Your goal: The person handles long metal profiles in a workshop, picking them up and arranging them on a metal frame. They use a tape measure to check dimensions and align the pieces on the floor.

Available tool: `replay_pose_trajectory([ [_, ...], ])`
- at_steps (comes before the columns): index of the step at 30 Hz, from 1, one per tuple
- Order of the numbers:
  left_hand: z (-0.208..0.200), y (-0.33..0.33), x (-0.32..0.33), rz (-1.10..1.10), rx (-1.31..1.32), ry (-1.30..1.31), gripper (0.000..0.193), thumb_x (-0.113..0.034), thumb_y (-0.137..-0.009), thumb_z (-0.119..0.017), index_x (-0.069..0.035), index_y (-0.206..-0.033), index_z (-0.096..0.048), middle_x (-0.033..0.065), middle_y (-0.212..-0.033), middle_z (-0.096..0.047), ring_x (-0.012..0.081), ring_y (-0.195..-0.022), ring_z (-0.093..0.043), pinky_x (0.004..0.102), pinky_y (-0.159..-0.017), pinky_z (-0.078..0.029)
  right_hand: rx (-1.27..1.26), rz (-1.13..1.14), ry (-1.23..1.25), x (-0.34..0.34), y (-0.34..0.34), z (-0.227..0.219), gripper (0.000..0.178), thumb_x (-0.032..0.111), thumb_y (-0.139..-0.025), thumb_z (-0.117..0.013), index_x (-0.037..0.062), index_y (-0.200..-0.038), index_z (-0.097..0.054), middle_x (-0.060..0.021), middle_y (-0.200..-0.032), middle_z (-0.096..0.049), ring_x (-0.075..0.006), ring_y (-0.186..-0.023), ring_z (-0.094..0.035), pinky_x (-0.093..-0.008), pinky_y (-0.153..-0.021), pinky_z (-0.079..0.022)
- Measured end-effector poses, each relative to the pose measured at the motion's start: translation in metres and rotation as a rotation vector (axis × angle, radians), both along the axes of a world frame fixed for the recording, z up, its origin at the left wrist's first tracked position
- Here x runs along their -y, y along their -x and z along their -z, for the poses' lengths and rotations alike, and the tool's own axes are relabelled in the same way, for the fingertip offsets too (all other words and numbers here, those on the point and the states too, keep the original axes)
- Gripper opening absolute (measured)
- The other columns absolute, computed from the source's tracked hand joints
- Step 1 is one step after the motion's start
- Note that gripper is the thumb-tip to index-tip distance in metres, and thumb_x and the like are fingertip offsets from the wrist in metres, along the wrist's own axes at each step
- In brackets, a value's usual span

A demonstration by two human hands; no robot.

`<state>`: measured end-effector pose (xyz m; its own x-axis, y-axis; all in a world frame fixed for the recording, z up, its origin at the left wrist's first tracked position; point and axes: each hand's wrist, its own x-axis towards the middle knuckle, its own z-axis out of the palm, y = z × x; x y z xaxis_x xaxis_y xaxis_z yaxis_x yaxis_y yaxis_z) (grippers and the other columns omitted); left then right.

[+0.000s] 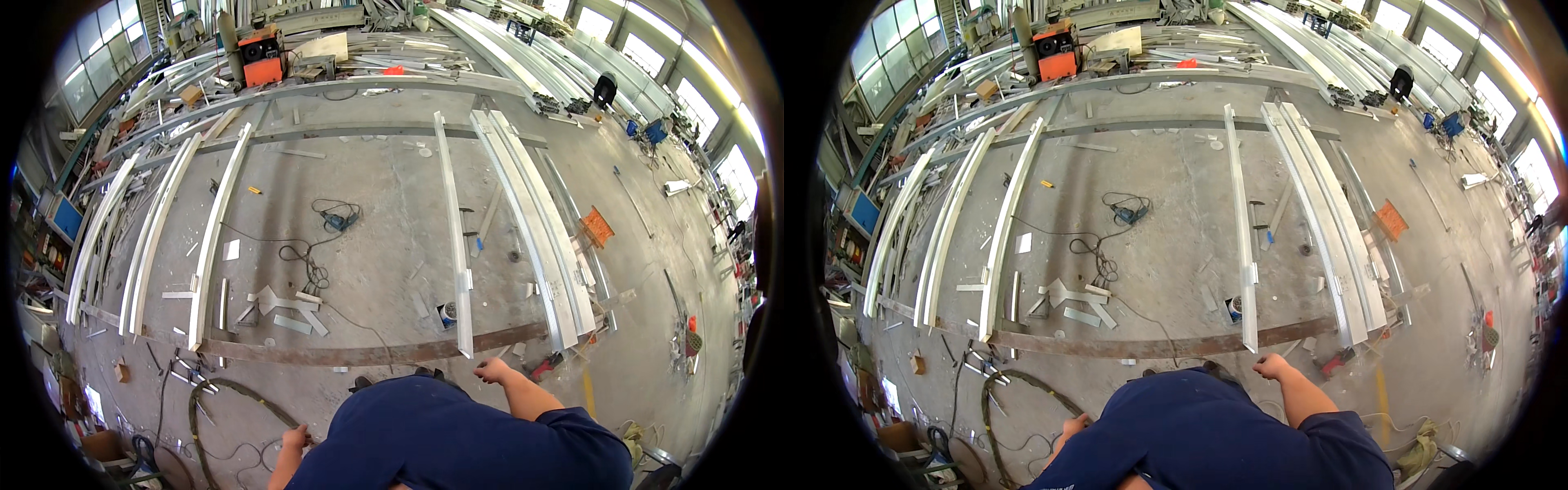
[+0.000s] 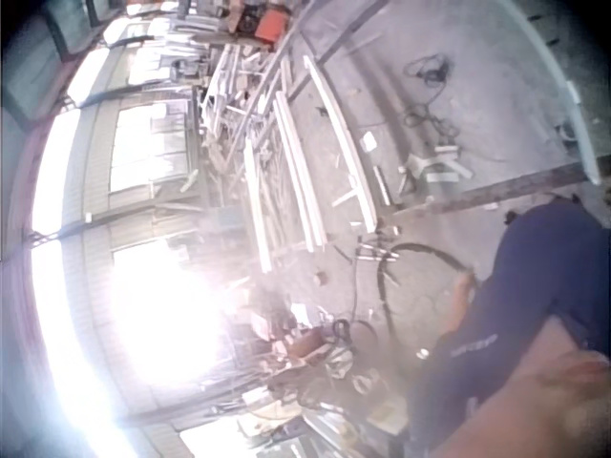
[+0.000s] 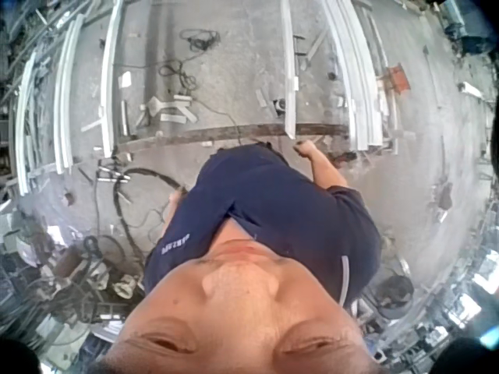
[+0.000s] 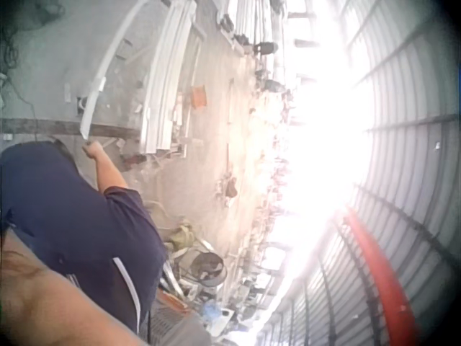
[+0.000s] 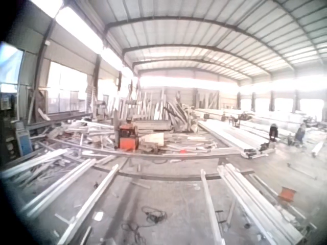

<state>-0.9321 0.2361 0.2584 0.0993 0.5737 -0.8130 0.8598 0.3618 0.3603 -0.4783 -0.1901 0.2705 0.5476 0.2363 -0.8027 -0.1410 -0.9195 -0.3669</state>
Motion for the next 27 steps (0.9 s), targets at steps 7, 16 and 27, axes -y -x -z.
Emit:
replay_pose_trajectory([
  [7,-0.033,-0.034,0.024,0.099,0.051,-0.105,0.036,-0.029,-0.088,-0.065,0.006,-0.097,-0.066,0.0154,-0.082,-0.069,0.0241,-0.062,-0.065,0.0381,-0.058,-0.051,-0.052,0.256,-0.089,0.029,-0.012,0.035,0.030,0.025,-0.081,-0.067,0.0001,-0.096,-0.070,-0.0081,-0.082,-0.069,-0.0176,-0.063,-0.065,-0.0301,-0.056,-0.054],
  [16,-0.016,0.003,0.018,0.333,-0.127,-0.072,0.040,-0.033,-0.087,-0.064,0.006,-0.097,-0.068,0.0161,-0.084,-0.071,0.0231,-0.075,-0.068,0.0370,-0.068,-0.052,-0.029,0.051,0.014,0.058,0.003,0.084,0.028,0.029,-0.082,-0.066,0.0017,-0.086,-0.071,-0.0081,-0.074,-0.068,-0.0177,-0.059,-0.064,-0.0321,-0.054,-0.054],
  [27,-0.025,-0.013,0.020,0.408,-0.154,-0.174,0.040,-0.032,-0.089,-0.062,0.006,-0.099,-0.068,0.0158,-0.086,-0.071,0.0222,-0.079,-0.067,0.0362,-0.071,-0.051,0.083,0.087,-0.004,0.052,0.005,0.064,0.040,0.039,-0.080,-0.064,0.0033,-0.096,-0.073,-0.0118,-0.070,-0.067,-0.0217,-0.059,-0.064,-0.0352,-0.060,-0.053],
])
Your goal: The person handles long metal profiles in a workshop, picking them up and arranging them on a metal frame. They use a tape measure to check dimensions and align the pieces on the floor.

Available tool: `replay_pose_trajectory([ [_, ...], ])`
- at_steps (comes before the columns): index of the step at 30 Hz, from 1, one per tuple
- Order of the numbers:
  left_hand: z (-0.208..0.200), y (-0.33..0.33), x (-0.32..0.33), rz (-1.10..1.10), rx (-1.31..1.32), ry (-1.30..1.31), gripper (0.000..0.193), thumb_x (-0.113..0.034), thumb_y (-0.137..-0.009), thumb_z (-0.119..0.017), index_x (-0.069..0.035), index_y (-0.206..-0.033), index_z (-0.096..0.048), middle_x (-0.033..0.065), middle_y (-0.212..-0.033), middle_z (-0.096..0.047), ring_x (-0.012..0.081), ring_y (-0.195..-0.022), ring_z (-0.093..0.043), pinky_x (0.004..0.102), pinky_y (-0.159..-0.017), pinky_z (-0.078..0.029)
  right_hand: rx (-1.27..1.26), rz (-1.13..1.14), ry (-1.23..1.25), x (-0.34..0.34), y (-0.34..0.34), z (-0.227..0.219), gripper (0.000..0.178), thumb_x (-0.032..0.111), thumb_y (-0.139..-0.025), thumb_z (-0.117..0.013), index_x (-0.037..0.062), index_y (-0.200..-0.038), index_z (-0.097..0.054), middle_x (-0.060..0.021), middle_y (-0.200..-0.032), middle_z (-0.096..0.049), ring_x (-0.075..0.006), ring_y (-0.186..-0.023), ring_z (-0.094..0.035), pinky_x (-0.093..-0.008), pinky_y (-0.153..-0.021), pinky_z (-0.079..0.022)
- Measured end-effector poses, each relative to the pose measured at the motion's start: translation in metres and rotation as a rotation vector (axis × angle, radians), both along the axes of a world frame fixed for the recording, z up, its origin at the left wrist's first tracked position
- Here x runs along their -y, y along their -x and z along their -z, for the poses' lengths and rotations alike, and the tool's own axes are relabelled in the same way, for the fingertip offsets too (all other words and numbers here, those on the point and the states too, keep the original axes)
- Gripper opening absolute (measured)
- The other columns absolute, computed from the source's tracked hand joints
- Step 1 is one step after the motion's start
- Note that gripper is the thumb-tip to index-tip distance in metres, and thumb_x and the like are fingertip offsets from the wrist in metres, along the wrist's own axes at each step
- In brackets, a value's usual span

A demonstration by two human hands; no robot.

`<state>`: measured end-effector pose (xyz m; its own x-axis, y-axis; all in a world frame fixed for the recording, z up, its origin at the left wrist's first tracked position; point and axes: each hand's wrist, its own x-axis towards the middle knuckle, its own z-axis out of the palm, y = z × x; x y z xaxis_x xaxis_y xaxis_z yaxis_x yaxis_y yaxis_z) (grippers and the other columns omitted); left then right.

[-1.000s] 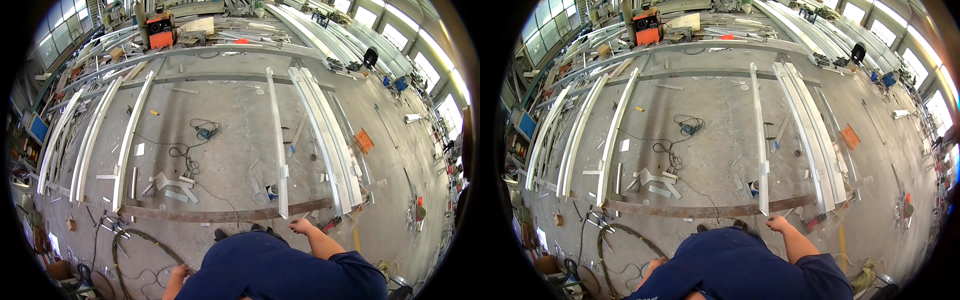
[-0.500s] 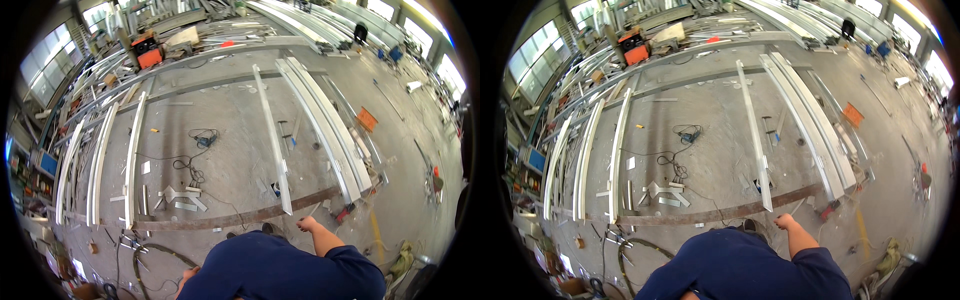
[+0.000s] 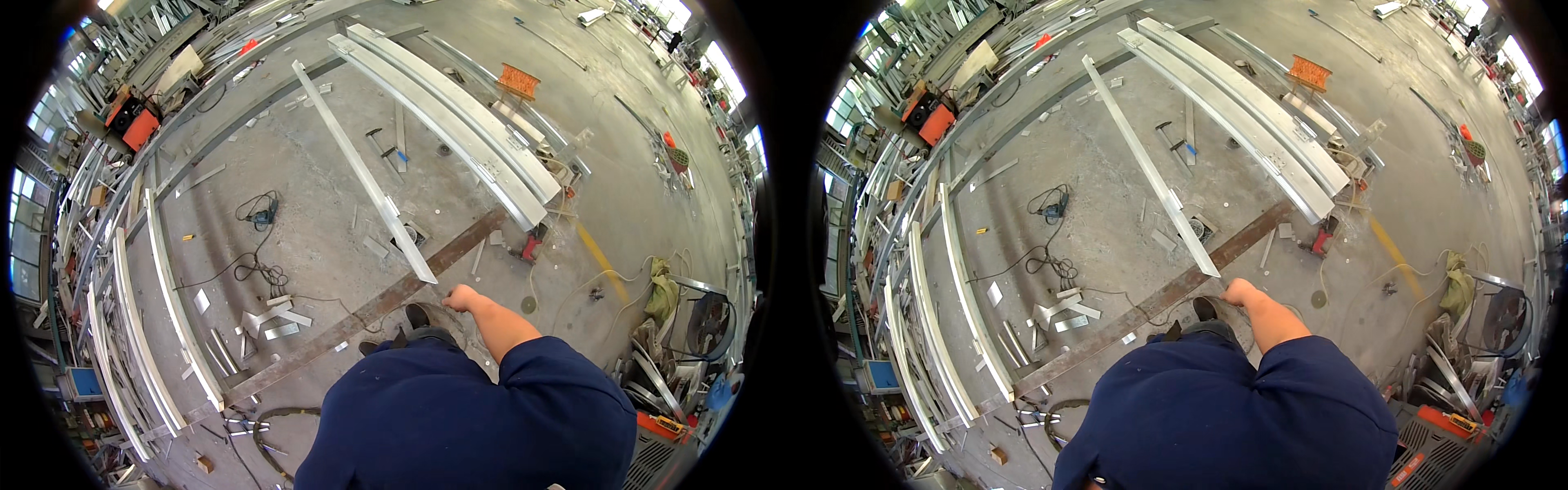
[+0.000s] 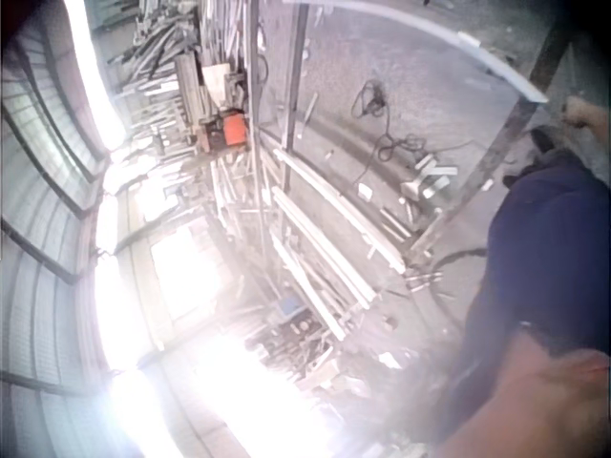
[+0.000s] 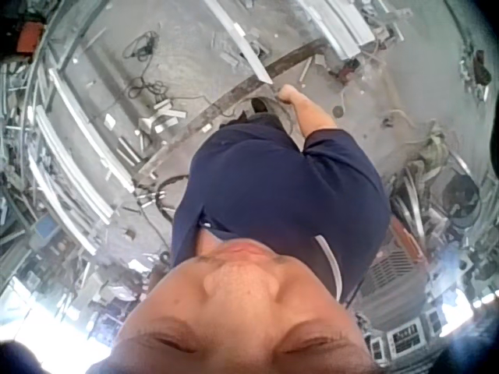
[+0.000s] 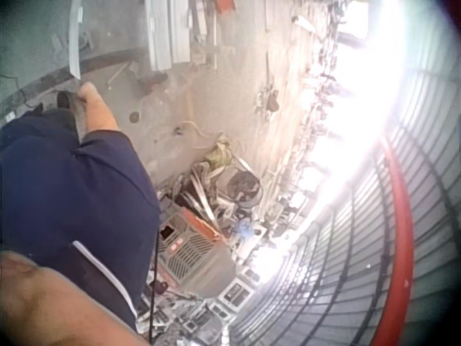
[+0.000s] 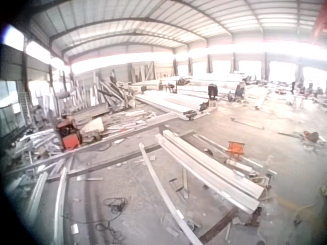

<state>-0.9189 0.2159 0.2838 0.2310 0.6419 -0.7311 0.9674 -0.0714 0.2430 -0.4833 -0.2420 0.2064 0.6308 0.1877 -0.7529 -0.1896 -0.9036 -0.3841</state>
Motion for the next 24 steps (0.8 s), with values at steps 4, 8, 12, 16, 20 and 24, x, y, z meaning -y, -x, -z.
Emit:
replay_pose_trajectory([
  [4,-0.003,-0.006,-0.002,-0.019,0.040,-0.022,0.039,-0.031,-0.090,-0.061,0.006,-0.100,-0.068,0.0157,-0.087,-0.071,0.0219,-0.080,-0.067,0.0359,-0.072,-0.051,-0.066,0.035,0.001,0.005,0.000,-0.004,0.040,0.037,-0.080,-0.065,0.0022,-0.099,-0.072,-0.0121,-0.073,-0.067,-0.0216,-0.059,-0.063,-0.0352,-0.059,-0.053],
  [8,-0.001,-0.008,-0.003,-0.049,0.119,0.025,0.039,-0.031,-0.090,-0.060,0.006,-0.100,-0.068,0.0155,-0.087,-0.071,0.0215,-0.081,-0.067,0.0356,-0.073,-0.051,-0.146,0.109,-0.018,0.018,0.007,0.007,0.038,0.032,-0.081,-0.067,-0.0004,-0.099,-0.071,-0.0104,-0.074,-0.067,-0.0204,-0.058,-0.061,-0.0335,-0.056,-0.053],
  [12,-0.021,-0.023,0.009,-0.110,0.156,0.144,0.037,-0.027,-0.092,-0.059,0.007,-0.103,-0.067,0.0153,-0.090,-0.071,0.0224,-0.083,-0.066,0.0355,-0.074,-0.051,-0.207,0.145,0.015,0.024,0.007,0.004,0.036,0.029,-0.081,-0.067,-0.0015,-0.100,-0.070,-0.0086,-0.074,-0.066,-0.0184,-0.057,-0.060,-0.0323,-0.054,-0.052],
  [16,-0.020,-0.009,0.013,-0.149,0.145,0.175,0.037,-0.027,-0.093,-0.058,0.008,-0.105,-0.066,0.0154,-0.091,-0.070,0.0223,-0.083,-0.066,0.0350,-0.073,-0.051,-0.210,0.168,-0.010,0.023,0.008,0.003,0.035,0.027,-0.081,-0.066,-0.0013,-0.100,-0.070,-0.0087,-0.075,-0.066,-0.0177,-0.057,-0.060,-0.0326,-0.054,-0.052],
  [20,-0.012,0.006,0.018,-0.210,0.114,0.182,0.039,-0.028,-0.092,-0.059,0.008,-0.104,-0.067,0.0162,-0.092,-0.071,0.0215,-0.085,-0.066,0.0349,-0.075,-0.051,-0.123,0.111,-0.021,0.023,0.008,0.012,0.041,0.040,-0.078,-0.064,0.0019,-0.089,-0.073,-0.0119,-0.068,-0.066,-0.0240,-0.059,-0.065,-0.0370,-0.060,-0.054],
  [24,-0.008,0.012,0.026,-0.088,-0.114,-0.018,0.039,-0.031,-0.091,-0.060,0.004,-0.104,-0.069,0.0147,-0.093,-0.071,0.0226,-0.088,-0.067,0.0371,-0.078,-0.051,-0.101,0.083,-0.010,0.010,0.001,0.006,0.038,0.035,-0.079,-0.064,0.0014,-0.094,-0.072,-0.0110,-0.072,-0.068,-0.0221,-0.060,-0.064,-0.0351,-0.059,-0.053],
])
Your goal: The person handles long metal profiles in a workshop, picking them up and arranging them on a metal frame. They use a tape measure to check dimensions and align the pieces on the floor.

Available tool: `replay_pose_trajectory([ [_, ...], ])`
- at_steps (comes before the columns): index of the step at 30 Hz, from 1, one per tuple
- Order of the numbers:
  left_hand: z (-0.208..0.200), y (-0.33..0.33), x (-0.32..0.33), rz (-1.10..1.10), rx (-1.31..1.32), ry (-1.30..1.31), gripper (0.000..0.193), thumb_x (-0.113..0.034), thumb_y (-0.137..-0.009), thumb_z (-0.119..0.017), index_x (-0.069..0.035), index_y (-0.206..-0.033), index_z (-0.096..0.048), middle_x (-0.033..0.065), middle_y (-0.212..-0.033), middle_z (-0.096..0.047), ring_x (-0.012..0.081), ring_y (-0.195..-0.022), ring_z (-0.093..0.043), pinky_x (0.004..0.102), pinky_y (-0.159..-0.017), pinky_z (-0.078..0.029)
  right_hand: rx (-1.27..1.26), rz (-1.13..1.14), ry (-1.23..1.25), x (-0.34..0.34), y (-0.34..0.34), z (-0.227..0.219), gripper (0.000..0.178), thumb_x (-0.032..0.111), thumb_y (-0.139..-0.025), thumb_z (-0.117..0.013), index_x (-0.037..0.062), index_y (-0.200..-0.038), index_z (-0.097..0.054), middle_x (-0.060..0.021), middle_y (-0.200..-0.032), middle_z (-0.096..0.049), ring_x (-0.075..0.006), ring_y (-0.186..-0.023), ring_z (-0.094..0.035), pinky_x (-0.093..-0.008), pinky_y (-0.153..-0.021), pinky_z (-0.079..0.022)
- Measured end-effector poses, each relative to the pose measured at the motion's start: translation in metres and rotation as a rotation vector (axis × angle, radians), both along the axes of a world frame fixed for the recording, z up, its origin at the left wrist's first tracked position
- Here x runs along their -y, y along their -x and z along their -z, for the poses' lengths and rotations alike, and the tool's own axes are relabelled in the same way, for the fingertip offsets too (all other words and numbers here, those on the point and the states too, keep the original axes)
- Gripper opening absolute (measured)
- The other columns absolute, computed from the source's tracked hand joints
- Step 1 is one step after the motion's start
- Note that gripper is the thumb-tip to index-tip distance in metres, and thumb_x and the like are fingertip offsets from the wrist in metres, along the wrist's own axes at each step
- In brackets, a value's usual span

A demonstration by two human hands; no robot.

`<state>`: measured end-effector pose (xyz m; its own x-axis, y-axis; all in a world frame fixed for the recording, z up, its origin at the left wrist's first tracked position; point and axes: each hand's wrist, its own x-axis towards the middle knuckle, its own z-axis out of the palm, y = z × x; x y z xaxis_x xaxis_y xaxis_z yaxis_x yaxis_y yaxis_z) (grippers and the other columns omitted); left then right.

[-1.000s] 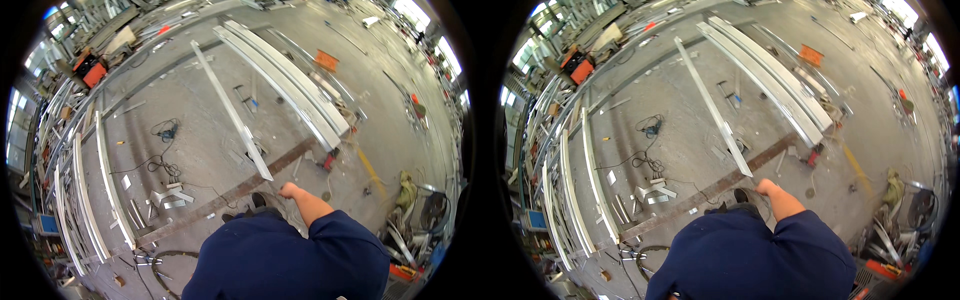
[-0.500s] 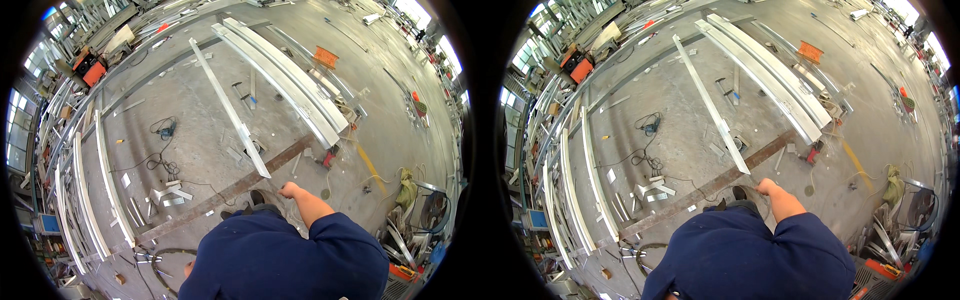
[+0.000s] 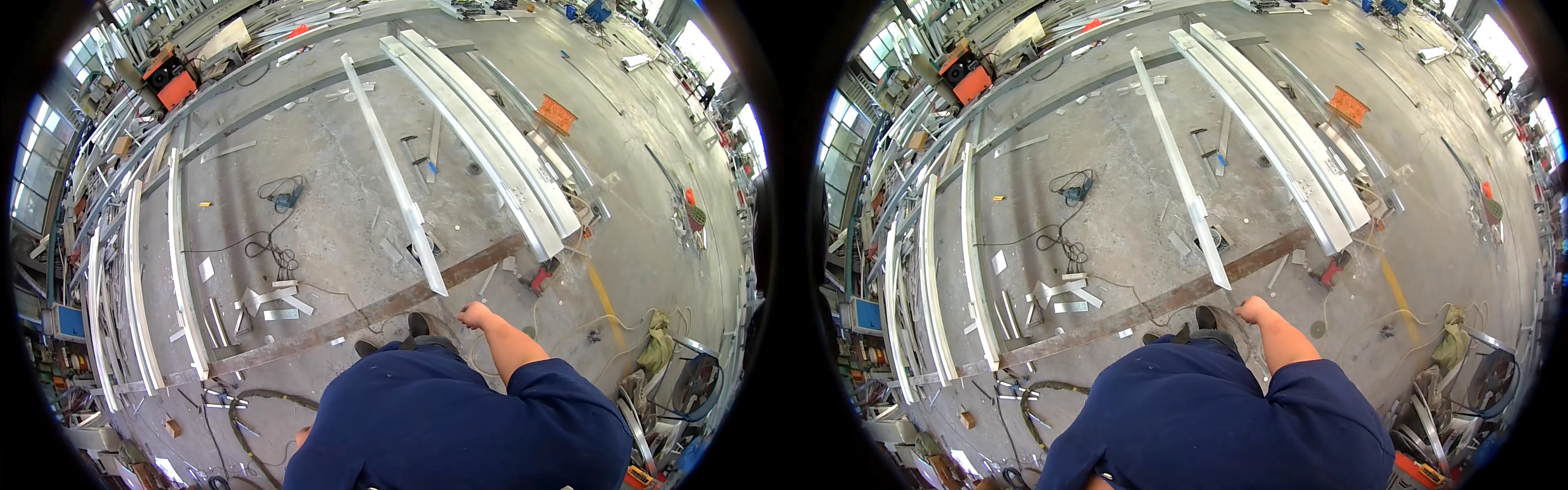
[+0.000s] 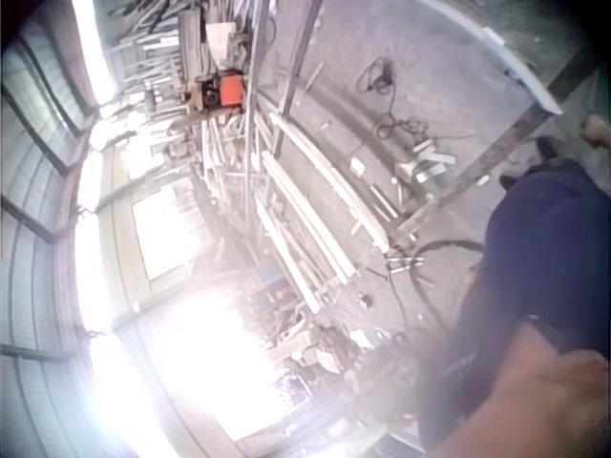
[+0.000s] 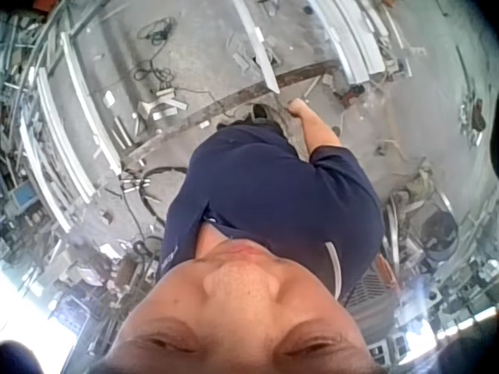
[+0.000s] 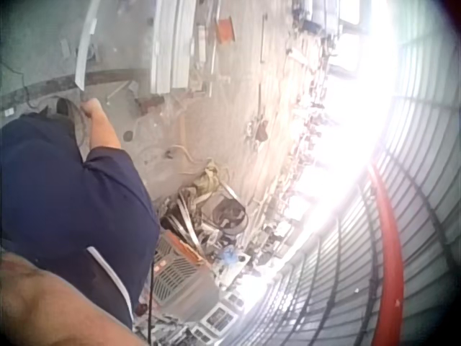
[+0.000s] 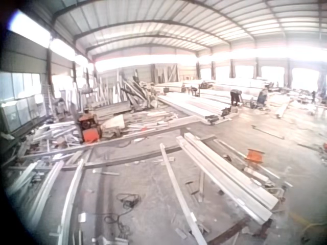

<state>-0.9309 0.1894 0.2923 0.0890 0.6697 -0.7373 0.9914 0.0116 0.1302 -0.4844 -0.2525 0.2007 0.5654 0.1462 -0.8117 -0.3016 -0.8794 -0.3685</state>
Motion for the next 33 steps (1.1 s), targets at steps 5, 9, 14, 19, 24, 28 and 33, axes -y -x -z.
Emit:
replay_pose_trajectory([
  [5,-0.010,-0.020,0.021,0.004,-0.101,-0.248,0.037,-0.032,-0.091,-0.060,0.002,-0.101,-0.070,0.0131,-0.091,-0.070,0.0243,-0.086,-0.066,0.0393,-0.076,-0.051,-0.040,0.033,-0.009,-0.004,-0.005,-0.012,0.034,0.028,-0.080,-0.067,-0.0011,-0.098,-0.071,-0.0091,-0.079,-0.069,-0.0186,-0.062,-0.064,-0.0318,-0.057,-0.053],
  [9,-0.002,-0.020,-0.002,0.077,0.044,-0.095,0.036,-0.032,-0.091,-0.060,0.002,-0.099,-0.069,0.0128,-0.089,-0.069,0.0245,-0.083,-0.066,0.0396,-0.073,-0.051,0.031,-0.115,0.019,0.001,-0.005,0.002,0.037,0.033,-0.080,-0.064,0.0022,-0.099,-0.072,-0.0111,-0.081,-0.070,-0.0223,-0.065,-0.066,-0.0352,-0.063,-0.055],
  [14,0.000,-0.045,-0.037,0.205,0.109,0.021,0.035,-0.032,-0.091,-0.059,0.001,-0.097,-0.068,0.0126,-0.086,-0.068,0.0248,-0.079,-0.065,0.0400,-0.070,-0.050,0.011,-0.037,0.056,-0.005,0.003,-0.037,0.041,0.040,-0.080,-0.060,0.0062,-0.101,-0.073,-0.0136,-0.086,-0.071,-0.0289,-0.072,-0.068,-0.0371,-0.075,-0.055],
  [19,0.010,-0.083,-0.085,0.389,0.121,0.132,0.034,-0.032,-0.091,-0.059,0.001,-0.095,-0.066,0.0123,-0.083,-0.067,0.0251,-0.075,-0.064,0.0403,-0.066,-0.050,0.314,0.082,0.097,0.029,0.040,-0.006,0.041,0.037,-0.079,-0.063,0.0044,-0.102,-0.072,-0.0125,-0.086,-0.072,-0.0270,-0.073,-0.069,-0.0359,-0.074,-0.055],
  [24,0.023,-0.133,-0.158,0.664,0.098,0.226,0.033,-0.032,-0.092,-0.058,0.001,-0.094,-0.065,0.0120,-0.081,-0.066,0.0254,-0.071,-0.063,0.0407,-0.062,-0.050,0.238,0.690,0.044,0.064,0.121,-0.032,0.043,0.036,-0.078,-0.064,0.0015,-0.101,-0.071,-0.0174,-0.096,-0.070,-0.0316,-0.086,-0.067,-0.0392,-0.080,-0.052],
  [28,0.039,-0.200,-0.232,0.875,0.087,0.304,0.032,-0.032,-0.092,-0.058,0.000,-0.092,-0.064,0.0118,-0.078,-0.065,0.0256,-0.068,-0.063,0.0410,-0.059,-0.049,0.241,1.197,0.043,0.045,0.249,-0.048,0.044,0.039,-0.079,-0.063,0.0012,-0.101,-0.071,-0.0202,-0.100,-0.069,-0.0355,-0.088,-0.067,-0.0408,-0.082,-0.052],
  [33,0.046,-0.316,-0.297,0.701,0.123,0.509,0.031,-0.031,-0.092,-0.057,-0.001,-0.090,-0.061,0.0113,-0.073,-0.062,0.0248,-0.060,-0.061,0.0401,-0.052,-0.047,-0.017,0.899,0.384,-0.047,0.462,-0.002,0.032,0.030,-0.082,-0.063,0.0020,-0.095,-0.071,-0.0127,-0.074,-0.069,-0.0224,-0.064,-0.067,-0.0367,-0.058,-0.053],
])
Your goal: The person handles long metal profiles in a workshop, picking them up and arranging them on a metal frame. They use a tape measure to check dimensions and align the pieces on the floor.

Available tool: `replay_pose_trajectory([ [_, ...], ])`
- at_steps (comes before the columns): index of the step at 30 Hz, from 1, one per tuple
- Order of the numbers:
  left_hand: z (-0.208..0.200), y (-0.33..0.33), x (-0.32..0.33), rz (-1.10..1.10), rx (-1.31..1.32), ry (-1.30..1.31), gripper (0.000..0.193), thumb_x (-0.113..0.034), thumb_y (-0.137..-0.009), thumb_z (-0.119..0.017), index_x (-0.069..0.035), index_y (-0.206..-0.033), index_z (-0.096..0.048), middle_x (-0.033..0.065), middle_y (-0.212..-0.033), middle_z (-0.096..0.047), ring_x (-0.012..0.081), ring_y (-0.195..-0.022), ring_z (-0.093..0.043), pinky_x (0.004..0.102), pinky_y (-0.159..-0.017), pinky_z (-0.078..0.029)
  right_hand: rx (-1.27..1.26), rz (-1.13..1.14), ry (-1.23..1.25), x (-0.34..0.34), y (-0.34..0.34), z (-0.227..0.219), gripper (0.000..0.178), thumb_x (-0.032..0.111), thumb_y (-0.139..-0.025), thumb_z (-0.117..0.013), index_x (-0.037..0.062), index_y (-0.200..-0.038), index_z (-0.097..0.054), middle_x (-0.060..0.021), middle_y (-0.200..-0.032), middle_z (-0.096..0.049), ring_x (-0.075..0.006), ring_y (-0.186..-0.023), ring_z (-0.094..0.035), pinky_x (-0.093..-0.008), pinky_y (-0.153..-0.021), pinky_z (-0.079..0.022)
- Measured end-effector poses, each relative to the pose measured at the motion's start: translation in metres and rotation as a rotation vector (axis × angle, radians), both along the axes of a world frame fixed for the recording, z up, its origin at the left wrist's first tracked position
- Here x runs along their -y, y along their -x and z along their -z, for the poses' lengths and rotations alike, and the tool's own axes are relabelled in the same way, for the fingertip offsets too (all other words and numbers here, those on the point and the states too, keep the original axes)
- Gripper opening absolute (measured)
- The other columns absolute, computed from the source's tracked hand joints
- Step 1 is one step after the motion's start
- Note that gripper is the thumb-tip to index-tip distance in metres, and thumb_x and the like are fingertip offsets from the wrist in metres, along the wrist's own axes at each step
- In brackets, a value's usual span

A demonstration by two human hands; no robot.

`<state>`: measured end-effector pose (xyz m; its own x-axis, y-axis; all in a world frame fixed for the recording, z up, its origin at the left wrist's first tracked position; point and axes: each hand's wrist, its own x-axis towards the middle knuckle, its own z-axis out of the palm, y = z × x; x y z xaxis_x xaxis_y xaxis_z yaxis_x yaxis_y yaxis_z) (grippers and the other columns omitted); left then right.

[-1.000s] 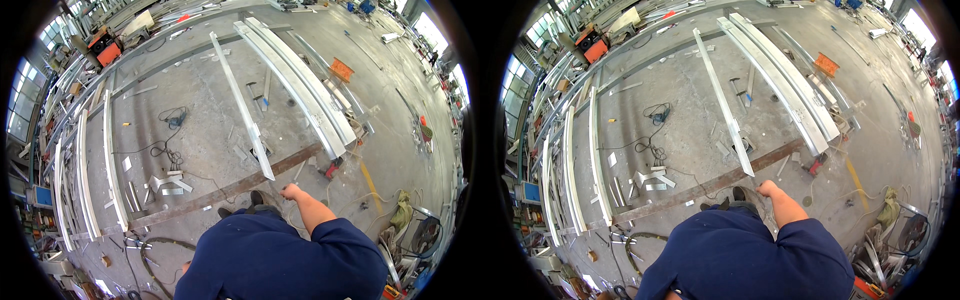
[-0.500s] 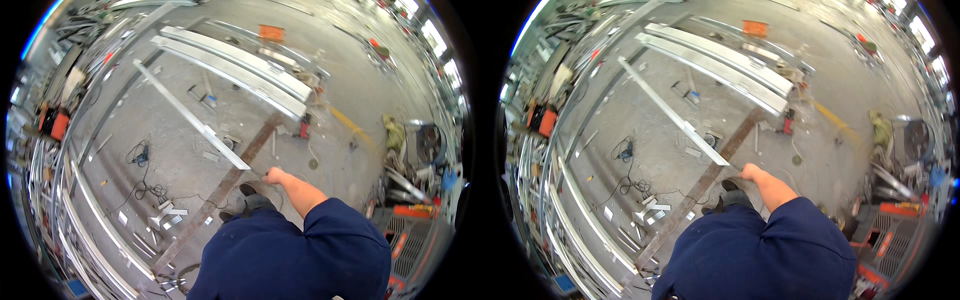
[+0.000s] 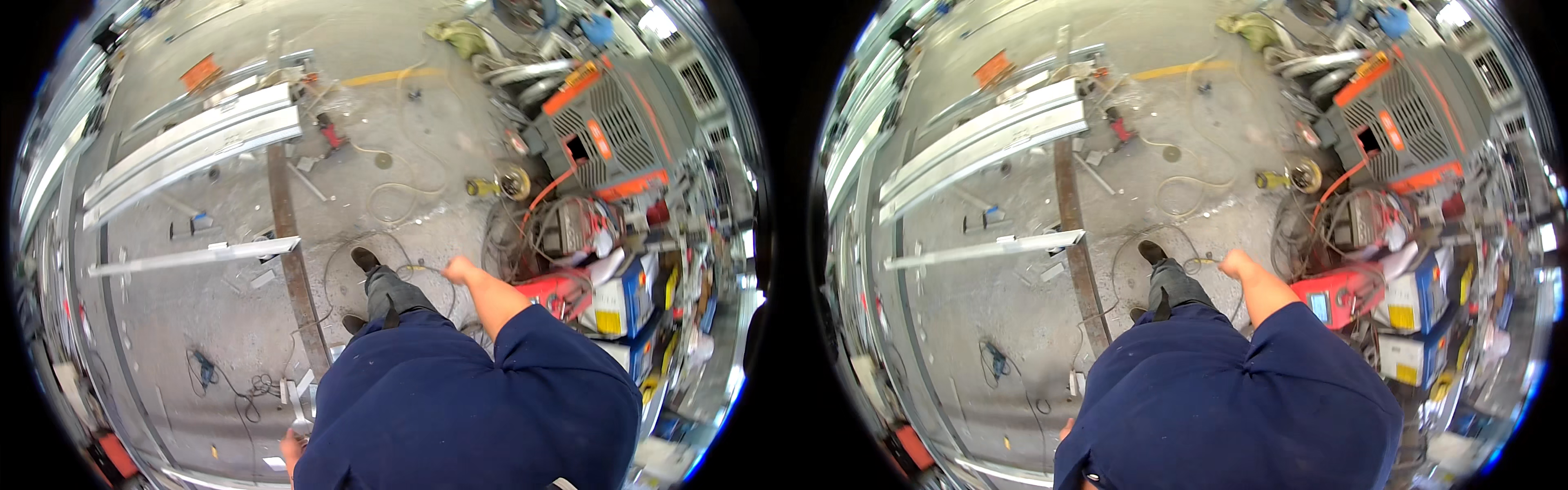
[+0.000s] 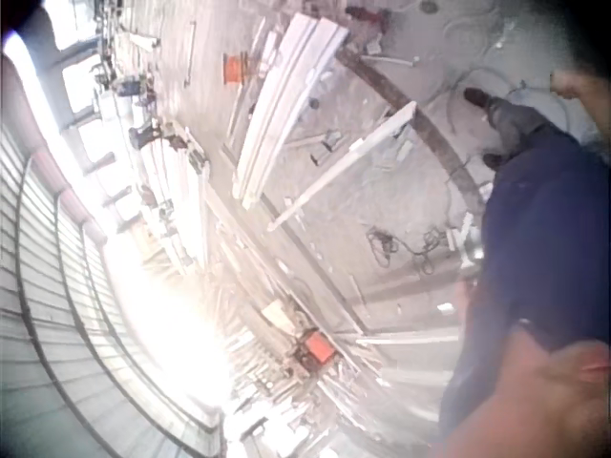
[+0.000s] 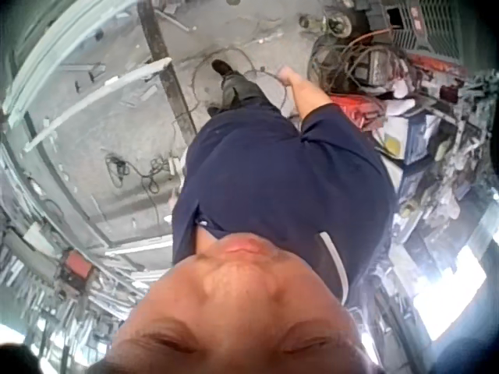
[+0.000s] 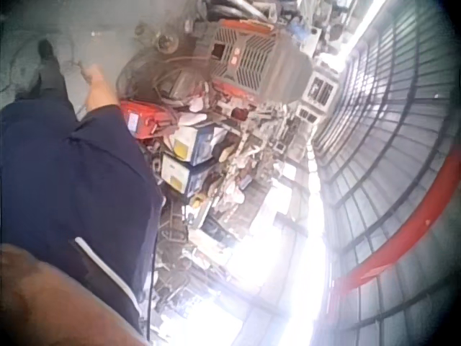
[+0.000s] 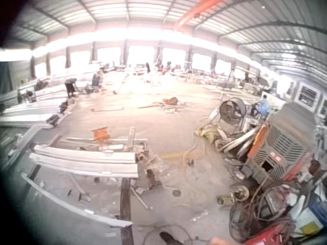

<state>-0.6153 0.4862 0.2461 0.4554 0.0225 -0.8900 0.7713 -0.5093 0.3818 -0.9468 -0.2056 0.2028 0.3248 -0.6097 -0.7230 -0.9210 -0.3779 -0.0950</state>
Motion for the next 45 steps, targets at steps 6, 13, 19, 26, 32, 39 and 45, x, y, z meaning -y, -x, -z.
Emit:
replay_pose_trajectory([
  [6,-0.010,-0.070,0.062,0.478,0.252,-0.101,0.027,-0.030,-0.090,-0.059,-0.003,-0.094,-0.058,0.0106,-0.074,-0.058,0.0233,-0.059,-0.055,0.0362,-0.053,-0.046,-0.164,0.373,-0.352,-0.124,0.140,-0.041,0.045,0.047,-0.086,-0.060,0.0036,-0.091,-0.073,-0.0158,-0.082,-0.070,-0.0281,-0.073,-0.068,-0.0400,-0.073,-0.053],
  [13,0.020,-0.046,0.167,0.865,0.221,0.153,0.023,-0.024,-0.084,-0.061,-0.008,-0.099,-0.062,0.0125,-0.093,-0.063,0.0304,-0.084,-0.061,0.0423,-0.071,-0.049,0.159,0.507,-0.126,-0.154,0.172,-0.058,0.043,0.046,-0.083,-0.061,0.0074,-0.098,-0.073,-0.0175,-0.100,-0.069,-0.0315,-0.098,-0.065,-0.0391,-0.087,-0.050],
  [19,0.023,-0.003,0.203,0.947,0.246,0.160,0.030,-0.020,-0.087,-0.064,0.002,-0.107,-0.059,0.0131,-0.086,-0.065,0.0236,-0.071,-0.063,0.0359,-0.061,-0.051,0.451,0.625,-0.041,-0.161,0.187,-0.048,0.041,0.038,-0.081,-0.069,0.0032,-0.102,-0.070,-0.0176,-0.090,-0.071,-0.0249,-0.080,-0.069,-0.0369,-0.076,-0.053],
  [26,-0.015,0.060,0.164,0.886,0.237,0.058,0.037,-0.022,-0.089,-0.064,0.003,-0.116,-0.058,0.0144,-0.085,-0.067,0.0216,-0.068,-0.064,0.0327,-0.058,-0.051,0.149,0.609,-0.145,-0.214,0.312,0.010,0.051,0.046,-0.077,-0.069,-0.0024,-0.094,-0.070,-0.0220,-0.093,-0.069,-0.0352,-0.083,-0.068,-0.0411,-0.076,-0.054],
  [32,0.020,0.099,0.076,1.310,0.185,-0.238,0.044,-0.034,-0.089,-0.062,-0.012,-0.127,-0.057,0.0161,-0.098,-0.069,0.0267,-0.083,-0.068,0.0354,-0.071,-0.053,0.190,1.115,-0.332,-0.254,0.390,0.046,0.032,0.029,-0.084,-0.067,-0.0033,-0.085,-0.068,-0.0138,-0.077,-0.068,-0.0235,-0.062,-0.066,-0.0383,-0.055,-0.055],
  [39,0.037,0.127,0.075,1.869,0.208,-0.326,0.046,-0.042,-0.087,-0.063,-0.018,-0.127,-0.060,0.0133,-0.104,-0.070,0.0263,-0.087,-0.069,0.0366,-0.073,-0.054,0.460,1.204,-0.365,-0.217,0.358,0.030,0.023,0.021,-0.088,-0.067,-0.0018,-0.090,-0.065,-0.0110,-0.077,-0.066,-0.0222,-0.059,-0.063,-0.0342,-0.051,-0.051],
  [45,0.014,0.117,0.142,0.693,0.134,-0.100,0.042,-0.031,-0.083,-0.072,0.003,-0.107,-0.068,0.0121,-0.086,-0.071,0.0201,-0.070,-0.068,0.0339,-0.059,-0.055,0.512,1.151,-0.473,-0.186,0.320,0.022,0.020,0.019,-0.088,-0.067,0.0004,-0.090,-0.063,-0.0070,-0.074,-0.063,-0.0191,-0.058,-0.061,-0.0339,-0.048,-0.048],
])
